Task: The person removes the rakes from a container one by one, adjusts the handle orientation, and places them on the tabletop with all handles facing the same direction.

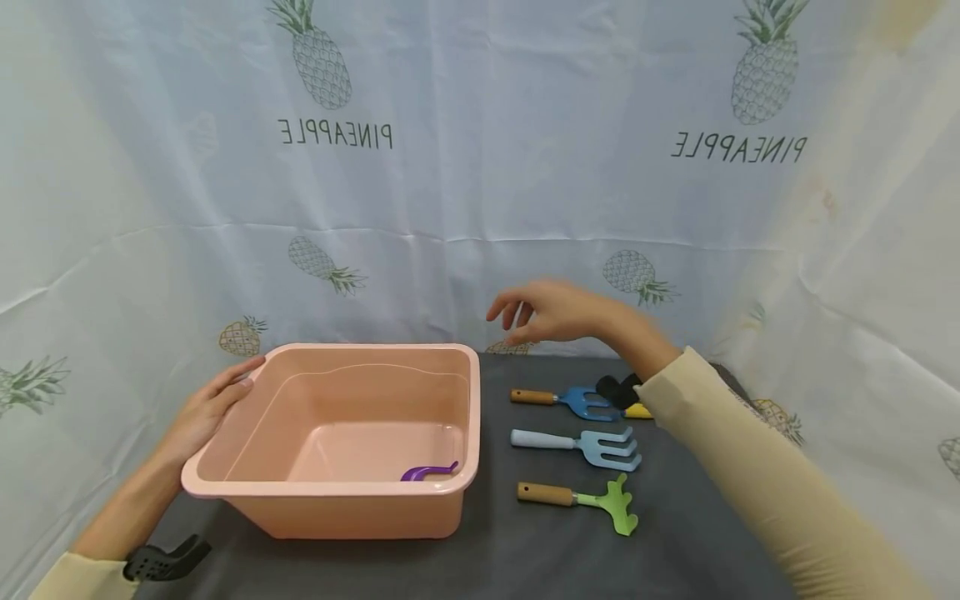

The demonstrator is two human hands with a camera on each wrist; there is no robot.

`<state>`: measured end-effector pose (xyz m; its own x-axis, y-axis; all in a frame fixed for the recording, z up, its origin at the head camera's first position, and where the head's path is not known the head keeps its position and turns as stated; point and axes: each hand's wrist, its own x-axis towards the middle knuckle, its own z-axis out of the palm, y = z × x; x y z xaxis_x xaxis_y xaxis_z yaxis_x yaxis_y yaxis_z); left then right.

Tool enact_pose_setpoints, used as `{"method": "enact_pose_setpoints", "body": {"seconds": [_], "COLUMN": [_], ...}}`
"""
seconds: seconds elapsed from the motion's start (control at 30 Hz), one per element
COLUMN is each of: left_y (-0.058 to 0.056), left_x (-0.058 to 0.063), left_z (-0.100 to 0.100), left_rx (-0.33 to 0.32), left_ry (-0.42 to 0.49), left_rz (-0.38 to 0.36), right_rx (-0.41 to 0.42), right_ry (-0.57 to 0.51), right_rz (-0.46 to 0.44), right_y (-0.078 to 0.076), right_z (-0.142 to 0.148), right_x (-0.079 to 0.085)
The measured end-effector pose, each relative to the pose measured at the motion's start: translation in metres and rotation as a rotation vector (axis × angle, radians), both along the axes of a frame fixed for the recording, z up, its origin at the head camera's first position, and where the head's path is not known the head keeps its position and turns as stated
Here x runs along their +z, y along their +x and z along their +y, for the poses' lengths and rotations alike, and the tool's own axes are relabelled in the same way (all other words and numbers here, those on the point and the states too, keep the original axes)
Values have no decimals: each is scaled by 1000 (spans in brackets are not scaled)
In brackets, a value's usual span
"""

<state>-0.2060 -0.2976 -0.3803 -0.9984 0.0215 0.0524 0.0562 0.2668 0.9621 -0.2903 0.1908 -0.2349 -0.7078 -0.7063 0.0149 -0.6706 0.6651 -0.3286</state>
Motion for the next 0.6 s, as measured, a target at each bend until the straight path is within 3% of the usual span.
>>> {"method": "enact_pose_setpoints", "body": {"seconds": [0.13, 0.27, 0.47, 0.6], "left_y": [0, 1, 0, 1], "left_x": [0, -1, 0, 0], "left_z": [0, -1, -1, -1], "left_rx": [13, 0, -7, 4], "left_ry": [-23, -7, -1, -6], "left_rz": [15, 2, -13, -4], "right_rx": [69, 165, 251, 272], "right_ry": [51, 98, 82, 126], "right_rz": [-10, -44, -331, -447], "right_y": [4, 3, -7, -16], "right_z": [-42, -85, -138, -169], "right_x": [10, 8, -10, -32]}}
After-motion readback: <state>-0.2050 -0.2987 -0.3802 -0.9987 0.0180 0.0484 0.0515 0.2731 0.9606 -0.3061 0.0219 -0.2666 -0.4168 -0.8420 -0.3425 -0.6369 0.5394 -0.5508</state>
